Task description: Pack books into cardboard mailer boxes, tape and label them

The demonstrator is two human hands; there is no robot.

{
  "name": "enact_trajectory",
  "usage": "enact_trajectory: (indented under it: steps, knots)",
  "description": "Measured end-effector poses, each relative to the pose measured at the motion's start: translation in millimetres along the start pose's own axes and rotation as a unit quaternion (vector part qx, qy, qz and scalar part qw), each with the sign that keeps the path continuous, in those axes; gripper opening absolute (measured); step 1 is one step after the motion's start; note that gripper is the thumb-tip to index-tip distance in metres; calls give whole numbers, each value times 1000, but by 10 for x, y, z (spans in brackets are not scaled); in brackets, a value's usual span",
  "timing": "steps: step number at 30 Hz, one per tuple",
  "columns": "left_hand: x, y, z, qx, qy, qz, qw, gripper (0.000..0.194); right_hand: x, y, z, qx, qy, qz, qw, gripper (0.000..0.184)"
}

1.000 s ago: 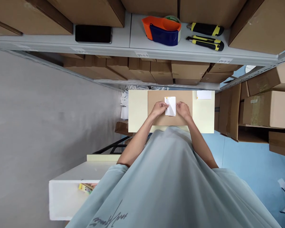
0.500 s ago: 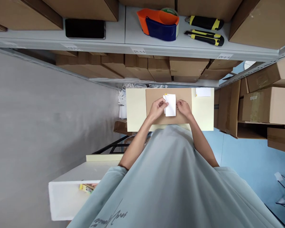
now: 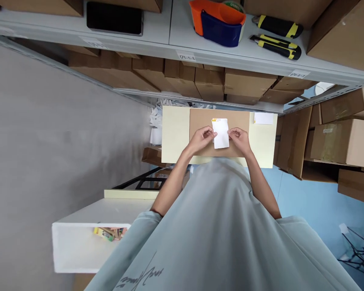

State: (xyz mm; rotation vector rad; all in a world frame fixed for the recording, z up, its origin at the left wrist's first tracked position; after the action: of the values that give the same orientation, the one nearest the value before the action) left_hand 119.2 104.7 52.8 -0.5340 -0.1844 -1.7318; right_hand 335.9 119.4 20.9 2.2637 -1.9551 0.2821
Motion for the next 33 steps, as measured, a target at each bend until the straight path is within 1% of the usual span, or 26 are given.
enact_trajectory:
  steps: [3, 7, 10, 13, 16, 19, 22, 28, 33]
  knots:
    - [-15, -23, -101, -6, -19, 17, 1000, 46, 17, 9, -11, 45, -4, -3, 999, 36]
    - [-61, -22, -292, -31, -79, 43, 995, 42, 75, 28, -25, 117, -8, 5, 993, 30]
    - [-94, 22, -388, -49, -108, 57, 991, 35, 106, 49, -36, 177, 6, 19, 984, 24]
    - [-124, 52, -424, -81, -122, 79, 986, 27, 81, 81, -50, 241, 20, 17, 970, 20]
    - [-159, 48, -429, -110, -132, 95, 980, 23, -2, 113, -47, 290, 24, 13, 957, 22]
    - [-204, 27, -426, -119, -133, 103, 979, 26, -107, 143, -14, 317, 25, 12, 948, 26]
    - [-262, 8, -434, -124, -124, 116, 978, 27, -190, 170, 25, 334, 24, 13, 942, 25]
    - [-376, 22, -499, -131, -111, 148, 974, 26, -261, 207, 63, 360, 36, 14, 932, 25]
    - [-439, 38, -525, -145, -134, 150, 969, 27, -305, 230, 47, 381, 51, 16, 923, 23]
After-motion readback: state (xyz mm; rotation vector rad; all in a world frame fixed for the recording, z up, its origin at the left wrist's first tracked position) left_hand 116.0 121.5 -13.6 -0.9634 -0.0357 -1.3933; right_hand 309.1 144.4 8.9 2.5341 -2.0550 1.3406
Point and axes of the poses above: each hand's wrist, its own x-axis away from the middle knuckle, its own y-axis out of the palm, z = x × y, the point moved 4 cm from there along -x, towards the middle knuckle, and after that the axes turned 9 degrees about -y, right-handed, at the moved point
